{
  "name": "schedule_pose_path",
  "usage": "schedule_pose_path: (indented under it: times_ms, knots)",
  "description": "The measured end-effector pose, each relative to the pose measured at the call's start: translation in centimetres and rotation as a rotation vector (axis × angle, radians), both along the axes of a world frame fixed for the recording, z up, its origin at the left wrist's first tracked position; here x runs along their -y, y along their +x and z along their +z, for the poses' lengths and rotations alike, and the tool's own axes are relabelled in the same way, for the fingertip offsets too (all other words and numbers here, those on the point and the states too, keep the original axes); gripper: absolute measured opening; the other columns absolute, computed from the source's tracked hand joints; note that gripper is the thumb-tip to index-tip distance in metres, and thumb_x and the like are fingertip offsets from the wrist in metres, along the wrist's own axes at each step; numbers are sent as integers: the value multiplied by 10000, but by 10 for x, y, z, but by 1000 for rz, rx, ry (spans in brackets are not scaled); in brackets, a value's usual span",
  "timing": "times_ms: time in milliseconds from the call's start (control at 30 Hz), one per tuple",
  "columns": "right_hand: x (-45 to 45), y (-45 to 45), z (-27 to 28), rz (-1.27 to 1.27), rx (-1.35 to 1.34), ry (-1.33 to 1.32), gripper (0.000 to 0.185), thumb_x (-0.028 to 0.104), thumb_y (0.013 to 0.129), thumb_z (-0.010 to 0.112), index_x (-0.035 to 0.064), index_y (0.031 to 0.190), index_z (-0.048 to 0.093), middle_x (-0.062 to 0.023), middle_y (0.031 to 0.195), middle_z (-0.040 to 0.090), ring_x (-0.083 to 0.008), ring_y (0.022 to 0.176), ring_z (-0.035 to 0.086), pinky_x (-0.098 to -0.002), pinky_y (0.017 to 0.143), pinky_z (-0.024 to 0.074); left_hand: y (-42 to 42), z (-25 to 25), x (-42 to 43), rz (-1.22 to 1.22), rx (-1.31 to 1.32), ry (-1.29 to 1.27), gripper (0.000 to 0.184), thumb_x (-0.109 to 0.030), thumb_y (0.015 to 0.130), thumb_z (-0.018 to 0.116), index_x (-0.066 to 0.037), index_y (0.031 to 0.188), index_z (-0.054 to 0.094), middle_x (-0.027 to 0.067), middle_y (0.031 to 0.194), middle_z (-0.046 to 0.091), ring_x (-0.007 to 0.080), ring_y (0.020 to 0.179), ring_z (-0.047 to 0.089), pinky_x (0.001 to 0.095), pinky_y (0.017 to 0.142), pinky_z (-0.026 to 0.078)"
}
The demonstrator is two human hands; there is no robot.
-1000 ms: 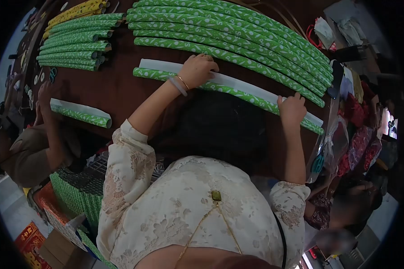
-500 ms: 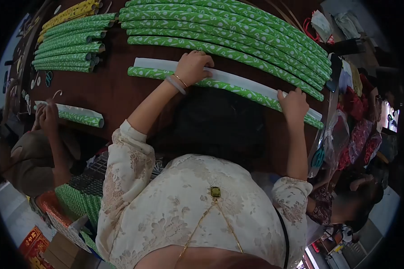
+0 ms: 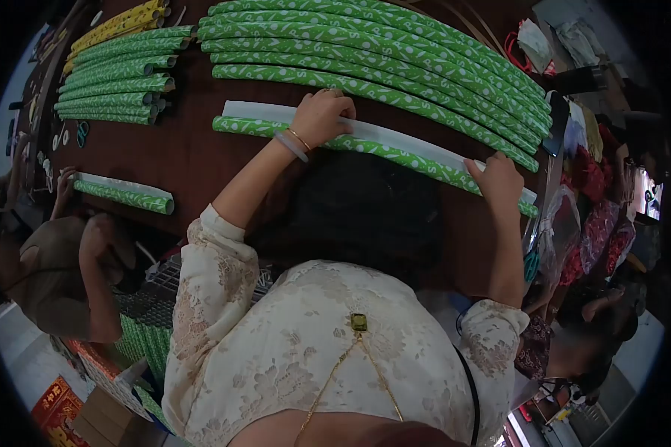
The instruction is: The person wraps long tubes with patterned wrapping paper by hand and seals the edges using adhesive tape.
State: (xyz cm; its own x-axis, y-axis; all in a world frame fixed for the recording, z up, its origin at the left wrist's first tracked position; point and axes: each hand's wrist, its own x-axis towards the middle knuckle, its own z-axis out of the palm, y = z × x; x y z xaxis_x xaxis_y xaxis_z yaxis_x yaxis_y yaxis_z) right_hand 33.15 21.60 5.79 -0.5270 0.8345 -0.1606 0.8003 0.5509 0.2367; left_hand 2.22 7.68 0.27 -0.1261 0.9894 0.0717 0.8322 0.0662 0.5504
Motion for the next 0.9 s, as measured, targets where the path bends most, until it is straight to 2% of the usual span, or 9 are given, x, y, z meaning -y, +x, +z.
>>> schedule_pose_path:
  times_ms: [100, 600, 700, 900]
  knots:
    - [4, 0, 4, 36, -61, 71, 470, 485, 753, 589, 23, 707, 663, -82, 801, 576, -241, 791, 571, -381, 613, 486, 0, 1, 1, 2, -21, -16, 201, -214, 621, 730, -157, 763, 599, 6, 805, 551, 214, 843, 558, 366, 705, 407]
    - [17, 11, 7, 58, -226, 114, 493, 493, 764, 581, 7, 711, 650, -78, 809, 569, -253, 790, 558, -380, 624, 480, 2, 4, 6, 29, 87, 2, 198, -170, 652, 701, -134, 804, 579, -1, 825, 596, 207, 800, 583, 354, 680, 399]
    - [17, 12, 10, 71, -215, 105, 493, 496, 766, 579, 12, 713, 651, -77, 809, 568, -251, 788, 556, -375, 614, 475, 1, -4, 6, -1, 46, 85, 215, -177, 652, 707, -130, 826, 589, 12, 818, 592, 215, 808, 580, 362, 687, 410]
    - [14, 23, 11, 96, -263, 63, 458, 483, 774, 568, 33, 761, 648, -76, 810, 561, -263, 781, 547, -391, 637, 461, -1, -3, 5, -32, 36, 70, 200, -186, 656, 712, -130, 819, 611, 21, 809, 583, 225, 831, 570, 378, 687, 424]
